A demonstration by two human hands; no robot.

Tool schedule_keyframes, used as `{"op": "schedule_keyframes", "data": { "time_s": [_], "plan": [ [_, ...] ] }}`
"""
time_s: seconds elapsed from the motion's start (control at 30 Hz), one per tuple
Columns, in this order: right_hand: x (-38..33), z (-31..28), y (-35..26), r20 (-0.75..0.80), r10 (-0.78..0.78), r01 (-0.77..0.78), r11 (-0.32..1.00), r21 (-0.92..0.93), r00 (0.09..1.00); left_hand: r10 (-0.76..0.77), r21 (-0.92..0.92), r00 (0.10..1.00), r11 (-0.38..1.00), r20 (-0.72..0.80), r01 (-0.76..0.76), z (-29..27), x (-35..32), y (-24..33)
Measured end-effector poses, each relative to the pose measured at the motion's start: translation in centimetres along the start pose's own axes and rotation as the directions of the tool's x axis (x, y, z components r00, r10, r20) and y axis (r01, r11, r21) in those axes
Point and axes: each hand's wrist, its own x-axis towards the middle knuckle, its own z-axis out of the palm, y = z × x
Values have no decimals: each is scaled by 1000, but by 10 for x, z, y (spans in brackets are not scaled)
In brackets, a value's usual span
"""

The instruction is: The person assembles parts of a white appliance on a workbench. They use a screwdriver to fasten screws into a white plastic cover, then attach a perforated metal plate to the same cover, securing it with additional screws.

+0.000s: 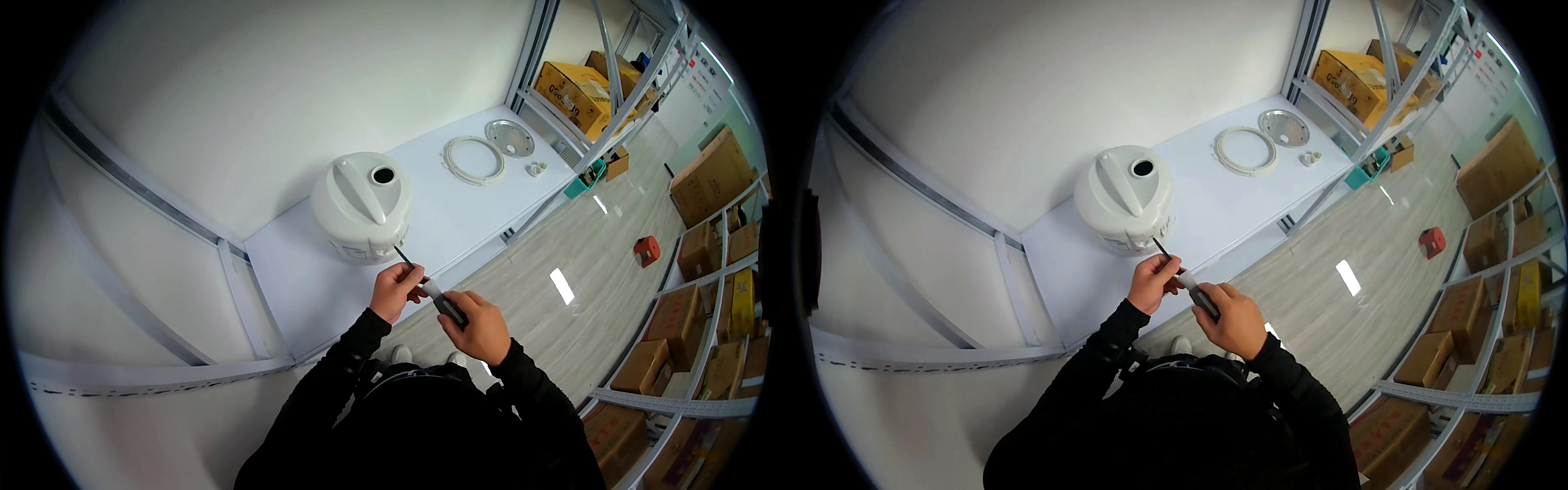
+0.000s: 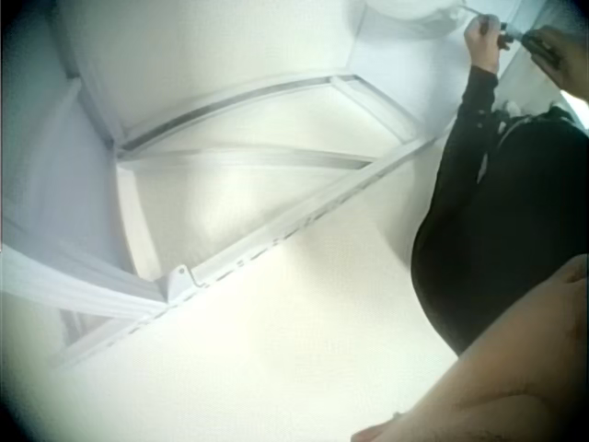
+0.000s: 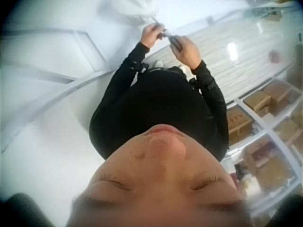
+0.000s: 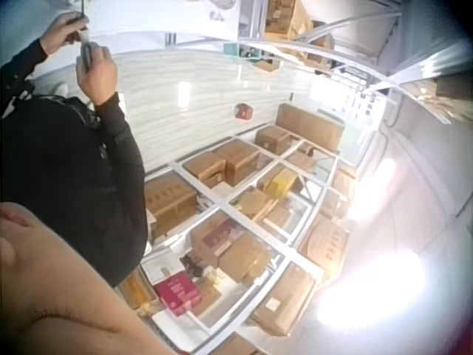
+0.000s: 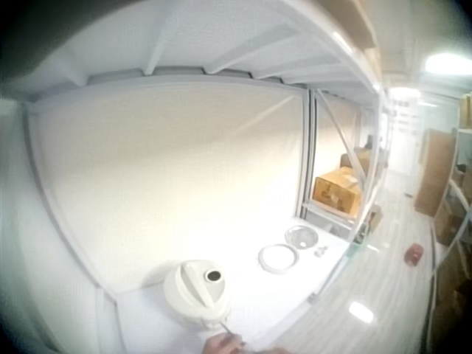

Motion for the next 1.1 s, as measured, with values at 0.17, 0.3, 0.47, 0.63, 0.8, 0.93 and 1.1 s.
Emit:
{"op": "schedule_keyframes", "data": {
  "time_s": [0.17, 0.3, 0.47, 0.63, 0.8, 0.93, 1.1],
  "plan": [
    [2, 0, -2, -1, 11, -11, 999, 31, 1000, 26, 7, 1000, 1000, -11, -26, 0, -1, 0],
    [2, 1, -2, -6, 19, -19, 999, 49, 1000, 34, -2, 999, 999, -16, -34, -1, 0, -2],
    [1, 1, -2, -2, 24, -24, 996, 80, 1000, 36, 1, 999, 999, -12, -36, 0, -1, 2],
    [2, -1, -4, -4, 22, -22, 996, 89, 1000, 23, -13, 1000, 1000, 1, -23, -1, -1, 2],
    [2, -3, -6, 23, 72, -74, 992, 104, 997, 23, -24, 1000, 999, 9, -23, -3, 0, -1],
    [3, -3, -6, 25, 75, -77, 992, 105, 997, 25, -26, 1000, 999, 4, -25, -3, 0, -1],
    [3, 1, 0, -6, 30, -29, 994, 105, 1000, 25, -29, 1000, 999, 9, -25, -4, 1, -1]
  ]
}}
